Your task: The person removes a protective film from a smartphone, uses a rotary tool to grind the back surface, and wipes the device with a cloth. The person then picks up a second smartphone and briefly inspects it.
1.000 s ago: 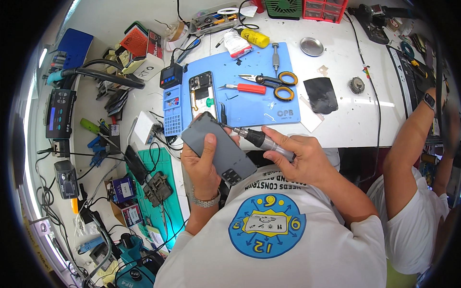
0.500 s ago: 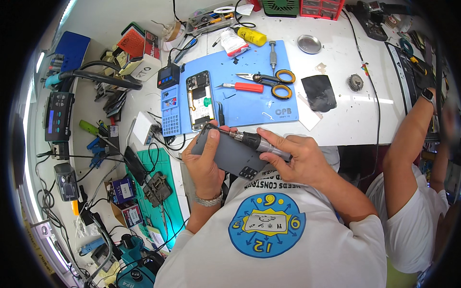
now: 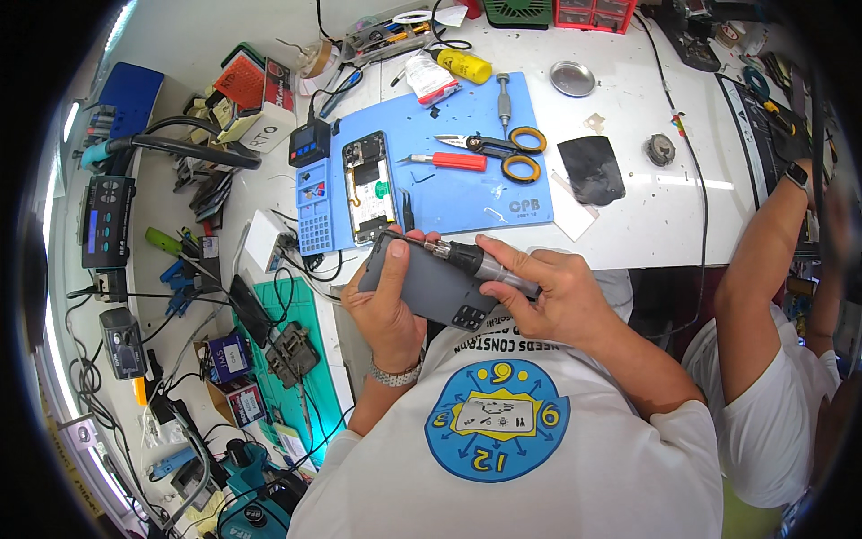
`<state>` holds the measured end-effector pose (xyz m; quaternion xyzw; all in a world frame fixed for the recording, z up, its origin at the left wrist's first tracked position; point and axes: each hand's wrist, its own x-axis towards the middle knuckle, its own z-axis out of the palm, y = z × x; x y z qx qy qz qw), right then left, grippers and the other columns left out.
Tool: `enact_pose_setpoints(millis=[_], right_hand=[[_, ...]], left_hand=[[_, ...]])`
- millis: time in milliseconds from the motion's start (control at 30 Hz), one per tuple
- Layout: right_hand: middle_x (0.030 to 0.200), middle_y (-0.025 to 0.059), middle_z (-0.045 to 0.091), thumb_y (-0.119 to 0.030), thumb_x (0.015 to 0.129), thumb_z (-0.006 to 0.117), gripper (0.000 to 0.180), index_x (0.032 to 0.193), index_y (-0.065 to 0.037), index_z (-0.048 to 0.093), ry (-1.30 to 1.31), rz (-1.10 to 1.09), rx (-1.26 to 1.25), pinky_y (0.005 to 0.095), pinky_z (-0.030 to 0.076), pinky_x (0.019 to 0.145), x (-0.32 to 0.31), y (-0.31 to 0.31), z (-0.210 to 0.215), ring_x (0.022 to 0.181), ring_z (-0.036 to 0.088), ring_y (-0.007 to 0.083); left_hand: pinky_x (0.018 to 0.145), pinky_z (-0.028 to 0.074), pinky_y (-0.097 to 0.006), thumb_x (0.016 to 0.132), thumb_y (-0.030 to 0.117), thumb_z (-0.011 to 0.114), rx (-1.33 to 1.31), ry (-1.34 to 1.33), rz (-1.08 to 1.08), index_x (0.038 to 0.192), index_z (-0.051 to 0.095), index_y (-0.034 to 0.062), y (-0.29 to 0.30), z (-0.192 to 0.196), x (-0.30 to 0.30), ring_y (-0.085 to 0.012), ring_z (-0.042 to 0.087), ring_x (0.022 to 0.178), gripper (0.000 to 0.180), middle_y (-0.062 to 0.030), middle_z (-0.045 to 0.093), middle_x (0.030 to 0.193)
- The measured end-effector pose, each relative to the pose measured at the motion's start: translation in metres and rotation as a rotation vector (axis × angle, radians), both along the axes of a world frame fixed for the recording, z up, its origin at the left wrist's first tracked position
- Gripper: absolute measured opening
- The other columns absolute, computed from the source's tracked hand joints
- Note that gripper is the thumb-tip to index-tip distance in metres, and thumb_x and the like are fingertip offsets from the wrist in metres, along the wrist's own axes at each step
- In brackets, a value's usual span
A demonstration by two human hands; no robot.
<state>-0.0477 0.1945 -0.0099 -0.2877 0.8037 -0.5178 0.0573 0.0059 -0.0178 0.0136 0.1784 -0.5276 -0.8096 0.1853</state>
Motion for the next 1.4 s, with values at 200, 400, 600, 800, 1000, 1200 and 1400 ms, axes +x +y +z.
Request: enact_pose_setpoints(millis=[200,400,600,800,1000,1200,1400], right_hand=[[0.062,0.0077,0.057,-0.017,0.089,0.090,0.061,0.147,-0.015,0.072,-0.003,-0.016,-0.005,0.0358,0.040,0.050,0.001,-0.001,-0.001,0.050,0.050,0.0190],[0.063,0.0096,0.060,-0.016,0.091,0.089,0.059,0.147,-0.013,0.072,-0.019,-0.046,-0.073,0.0345,0.041,0.051,-0.003,-0.004,-0.008,0.051,0.053,0.0193],[0.073,0.0117,0.068,-0.012,0.089,0.089,0.062,0.147,-0.006,0.070,-0.063,-0.035,0.004,0.0295,0.042,0.055,-0.002,0.003,-0.002,0.059,0.056,0.0122],[0.060,0.0069,0.055,-0.018,0.088,0.091,0.062,0.147,-0.014,0.072,0.073,0.085,-0.009,0.0335,0.039,0.050,-0.006,0.006,-0.004,0.049,0.049,0.0170],[0.061,0.0070,0.056,-0.017,0.087,0.090,0.062,0.147,-0.014,0.073,0.046,0.064,0.020,0.0346,0.040,0.050,-0.005,0.004,0.001,0.049,0.052,0.0182],[0.061,0.0074,0.057,-0.016,0.087,0.090,0.062,0.147,-0.014,0.072,0.024,0.090,0.011,0.0352,0.040,0.050,-0.006,0.006,0.000,0.050,0.053,0.0188],[0.061,0.0079,0.057,-0.017,0.087,0.090,0.062,0.147,-0.013,0.072,0.011,0.084,0.007,0.0351,0.040,0.051,-0.005,0.006,-0.002,0.051,0.053,0.0188]], left_hand=[[0.093,0.064,-0.039,0.107,0.008,0.071,-0.034,-0.025,-0.039,0.124,0.071,-0.0146,-0.003,0.001,-0.001,-0.0273,0.077,0.105,0.028,-0.0211,0.078,0.113],[0.091,0.069,-0.044,0.104,0.010,0.075,-0.269,-0.051,-0.117,0.126,0.069,-0.0154,-0.007,0.002,0.005,-0.0365,0.076,0.116,0.034,-0.0270,0.075,0.123],[0.091,0.069,-0.047,0.106,0.012,0.073,-0.046,-0.059,-0.100,0.133,0.066,-0.0144,-0.015,0.016,-0.001,-0.0377,0.077,0.116,0.038,-0.0276,0.076,0.122],[0.091,0.067,-0.045,0.106,0.012,0.073,-0.130,-0.083,-0.244,0.134,0.066,-0.0132,-0.023,0.016,-0.001,-0.0348,0.079,0.107,0.038,-0.0260,0.078,0.116],[0.092,0.066,-0.043,0.106,0.011,0.073,-0.189,-0.143,-0.203,0.134,0.067,-0.0135,-0.022,0.013,0.003,-0.0328,0.079,0.106,0.038,-0.0261,0.078,0.116],[0.092,0.065,-0.037,0.108,0.008,0.070,-0.141,-0.074,-0.242,0.134,0.068,-0.0149,-0.019,0.019,0.001,-0.0240,0.077,0.104,0.034,-0.0223,0.079,0.116],[0.092,0.067,-0.044,0.109,0.012,0.067,-0.169,-0.089,-0.255,0.136,0.065,-0.0143,-0.019,0.020,0.002,-0.0344,0.078,0.108,0.037,-0.0278,0.077,0.119]])
